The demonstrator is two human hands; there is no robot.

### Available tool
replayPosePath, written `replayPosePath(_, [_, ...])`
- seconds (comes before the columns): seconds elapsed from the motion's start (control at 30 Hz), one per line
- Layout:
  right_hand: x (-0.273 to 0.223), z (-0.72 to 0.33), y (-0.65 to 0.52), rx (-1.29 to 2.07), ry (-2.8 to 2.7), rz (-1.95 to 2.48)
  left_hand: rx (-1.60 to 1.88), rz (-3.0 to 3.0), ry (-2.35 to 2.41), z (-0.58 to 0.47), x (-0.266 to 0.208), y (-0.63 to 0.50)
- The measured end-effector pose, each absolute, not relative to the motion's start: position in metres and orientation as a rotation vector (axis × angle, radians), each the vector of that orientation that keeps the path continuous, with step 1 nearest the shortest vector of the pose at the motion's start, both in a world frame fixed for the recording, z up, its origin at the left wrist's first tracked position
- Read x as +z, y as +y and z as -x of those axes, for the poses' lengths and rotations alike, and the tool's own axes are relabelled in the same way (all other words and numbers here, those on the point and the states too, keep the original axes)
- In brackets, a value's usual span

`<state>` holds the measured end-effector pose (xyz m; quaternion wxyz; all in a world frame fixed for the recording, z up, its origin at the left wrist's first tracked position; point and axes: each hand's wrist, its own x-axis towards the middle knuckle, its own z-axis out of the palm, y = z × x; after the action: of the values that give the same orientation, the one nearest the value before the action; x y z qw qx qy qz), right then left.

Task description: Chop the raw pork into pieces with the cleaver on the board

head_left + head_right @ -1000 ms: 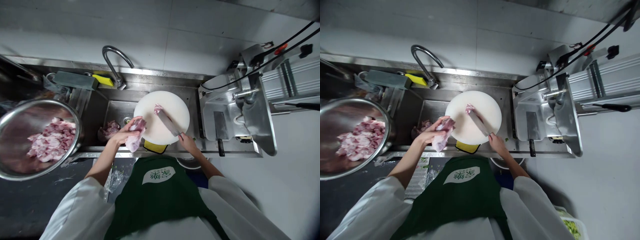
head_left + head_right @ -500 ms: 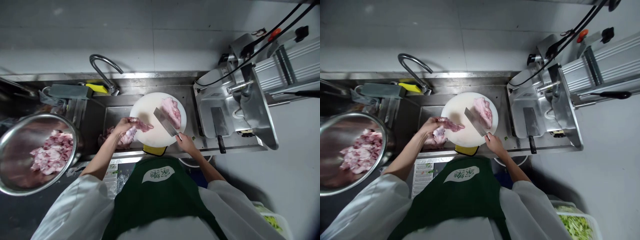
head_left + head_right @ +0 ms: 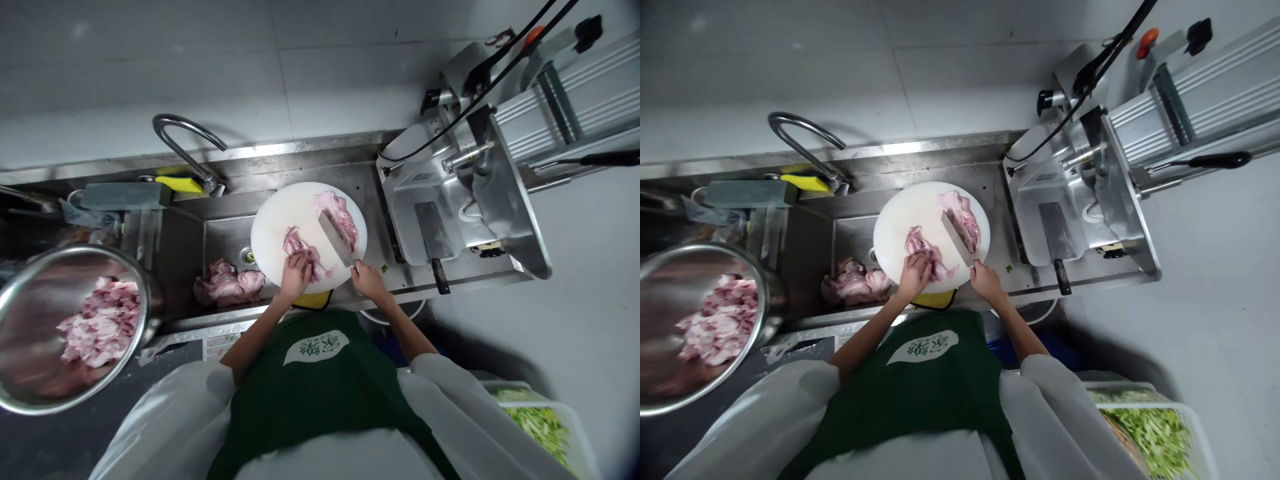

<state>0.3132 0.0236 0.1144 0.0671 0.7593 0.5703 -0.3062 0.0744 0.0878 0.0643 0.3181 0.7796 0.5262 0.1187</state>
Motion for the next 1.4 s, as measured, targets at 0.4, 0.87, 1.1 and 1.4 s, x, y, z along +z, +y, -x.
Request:
replayPosePath(0.4, [0.107,-0.296,0.047,-1.002,1.798,-2.248,0.370,-1.839,2.164,-0.023,0.050,0.180])
replayPosePath(0.87, [0.118,-0.272,0.083,-0.834,2.071,-1.958,1.166,-1.477,2.200,0.024,0.039,0.092])
replayPosePath(1.1, [0.103,-0.299,0.082,-0.714,1.898,-2.091,0.707,-1.929,1.618,-0.042,0.036,0.059])
replayPosePath(1.4, [0.106,-0.329,0.088,-0.681,1.917,-1.959,0.276,-2.293,1.362,-0.094,0.024,0.039])
